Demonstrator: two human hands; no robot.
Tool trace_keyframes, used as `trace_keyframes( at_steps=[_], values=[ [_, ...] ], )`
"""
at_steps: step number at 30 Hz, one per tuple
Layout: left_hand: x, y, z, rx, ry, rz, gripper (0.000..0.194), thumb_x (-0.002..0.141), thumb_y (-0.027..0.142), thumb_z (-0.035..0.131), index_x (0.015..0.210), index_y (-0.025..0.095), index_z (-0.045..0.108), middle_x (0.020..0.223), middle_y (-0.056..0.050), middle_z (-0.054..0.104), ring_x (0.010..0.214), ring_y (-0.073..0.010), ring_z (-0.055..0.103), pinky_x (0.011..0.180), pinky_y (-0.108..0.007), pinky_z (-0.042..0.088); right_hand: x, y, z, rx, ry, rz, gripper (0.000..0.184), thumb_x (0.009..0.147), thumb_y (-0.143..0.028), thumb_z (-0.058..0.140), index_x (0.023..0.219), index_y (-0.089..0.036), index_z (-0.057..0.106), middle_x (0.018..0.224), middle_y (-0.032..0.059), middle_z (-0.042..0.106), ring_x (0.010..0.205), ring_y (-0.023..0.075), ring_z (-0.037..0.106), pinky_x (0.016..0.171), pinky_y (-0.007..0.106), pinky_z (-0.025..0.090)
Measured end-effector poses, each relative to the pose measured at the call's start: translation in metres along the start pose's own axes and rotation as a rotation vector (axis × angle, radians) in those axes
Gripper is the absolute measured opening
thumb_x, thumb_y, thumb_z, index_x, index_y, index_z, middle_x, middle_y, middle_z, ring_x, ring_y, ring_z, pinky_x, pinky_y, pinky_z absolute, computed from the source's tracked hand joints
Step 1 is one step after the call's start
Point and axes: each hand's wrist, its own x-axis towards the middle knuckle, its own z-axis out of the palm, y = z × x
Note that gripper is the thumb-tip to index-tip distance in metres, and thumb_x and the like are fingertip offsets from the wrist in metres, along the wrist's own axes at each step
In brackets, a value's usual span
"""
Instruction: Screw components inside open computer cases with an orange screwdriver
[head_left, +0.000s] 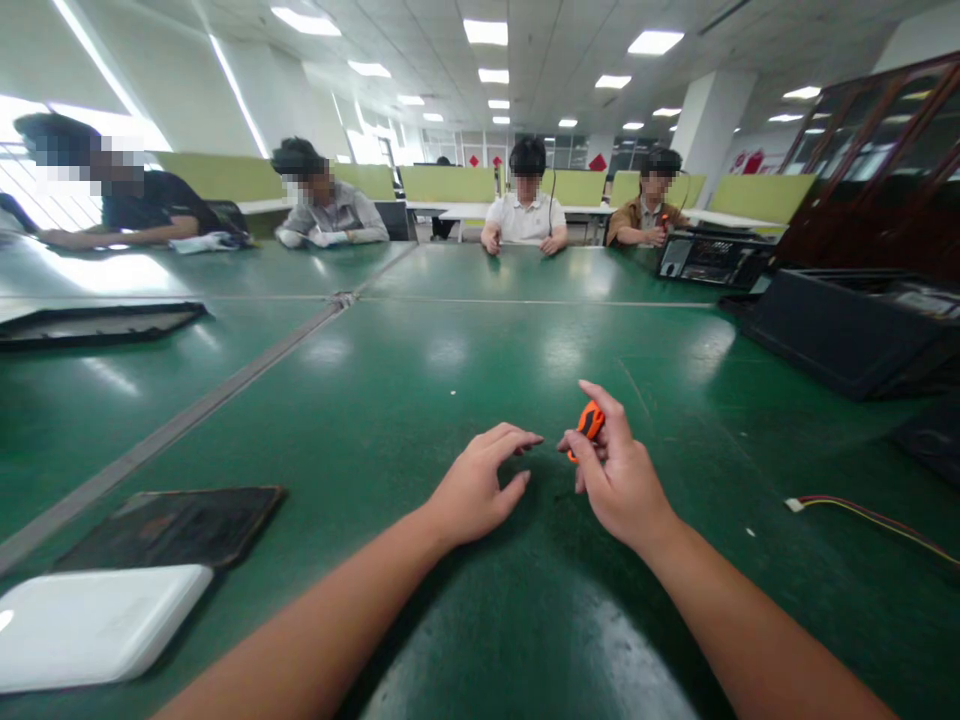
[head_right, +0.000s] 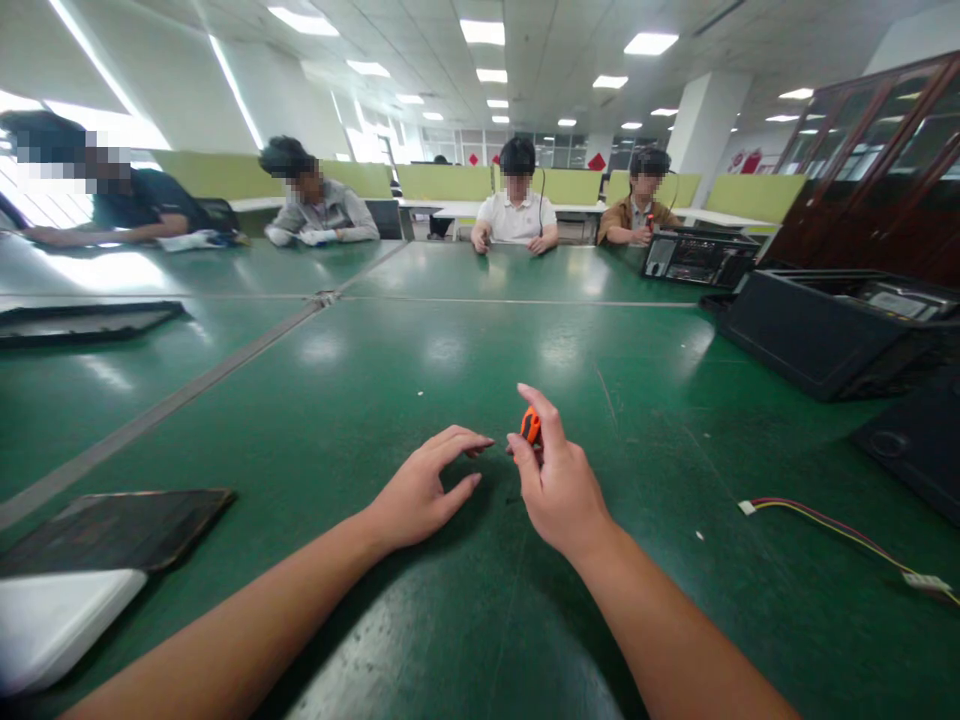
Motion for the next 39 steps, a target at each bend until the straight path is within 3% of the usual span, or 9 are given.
trace_keyframes(
  at_steps=[4, 12, 19, 29, 36, 39],
  values=[
    [0.0001, 0.0002, -0.0005, -0.001, 0.003, 0.001, 0.041, 0.084, 0.009, 0.059, 0.123, 0.022, 0.059, 0.118, -0.007, 0.066, 0.112, -0.0215, 0.060, 0.103, -0.041, 0.048, 0.0004, 0.0022, -0.0004, -0.020, -0.013, -0.022, 0.048, 0.099, -0.030, 0.053, 0.145, -0.033, 0.038, 0.087, -0.0010, 0.071, 0.052, 0.0115, 0.063, 0.052, 0.025, 0.053],
    [0.0005, -0.0003, -0.0019, 0.002, 0.000, 0.012, 0.040, 0.084, 0.009, 0.058, 0.123, 0.022, 0.059, 0.116, -0.007, 0.065, 0.110, -0.0209, 0.061, 0.101, -0.040, 0.049, -0.0028, -0.0043, -0.0048, 0.034, 0.193, -0.183, 0.039, 0.099, -0.026, 0.053, 0.136, -0.032, 0.040, 0.092, -0.0007, 0.069, 0.071, 0.0150, 0.068, 0.066, 0.028, 0.056],
    [0.0010, 0.0013, -0.0023, 0.007, -0.012, 0.003, 0.041, 0.083, 0.009, 0.059, 0.122, 0.022, 0.060, 0.118, -0.006, 0.065, 0.110, -0.0210, 0.061, 0.102, -0.040, 0.049, 0.0025, -0.0026, -0.0064, -0.202, -0.055, -0.139, 0.040, 0.101, -0.030, 0.048, 0.140, -0.028, 0.041, 0.099, 0.0042, 0.071, 0.083, 0.0206, 0.072, 0.076, 0.034, 0.057],
    [0.0008, -0.0001, -0.0016, 0.008, -0.025, -0.016, 0.042, 0.083, 0.009, 0.058, 0.123, 0.023, 0.059, 0.117, -0.007, 0.065, 0.109, -0.0219, 0.061, 0.102, -0.043, 0.050, 0.0024, -0.0020, -0.0066, -0.179, -0.042, -0.133, 0.040, 0.101, -0.032, 0.048, 0.140, -0.029, 0.040, 0.099, 0.0038, 0.070, 0.085, 0.0214, 0.073, 0.077, 0.035, 0.057],
    [0.0002, -0.0007, -0.0017, 0.009, -0.019, -0.007, 0.041, 0.084, 0.010, 0.058, 0.123, 0.023, 0.059, 0.117, -0.007, 0.066, 0.110, -0.0218, 0.062, 0.103, -0.042, 0.049, -0.0037, -0.0044, -0.0047, 0.007, 0.213, -0.161, 0.042, 0.100, -0.027, 0.052, 0.138, -0.033, 0.036, 0.095, 0.0000, 0.068, 0.064, 0.0145, 0.066, 0.066, 0.030, 0.056],
    [0.0008, -0.0005, -0.0011, 0.015, -0.026, -0.006, 0.042, 0.083, 0.010, 0.059, 0.123, 0.023, 0.059, 0.119, -0.007, 0.066, 0.112, -0.0224, 0.061, 0.103, -0.042, 0.049, 0.0005, 0.0026, -0.0031, -0.083, 0.063, -0.122, 0.041, 0.099, -0.027, 0.051, 0.138, -0.032, 0.040, 0.096, 0.0015, 0.069, 0.068, 0.0166, 0.068, 0.067, 0.032, 0.057]
  ],
)
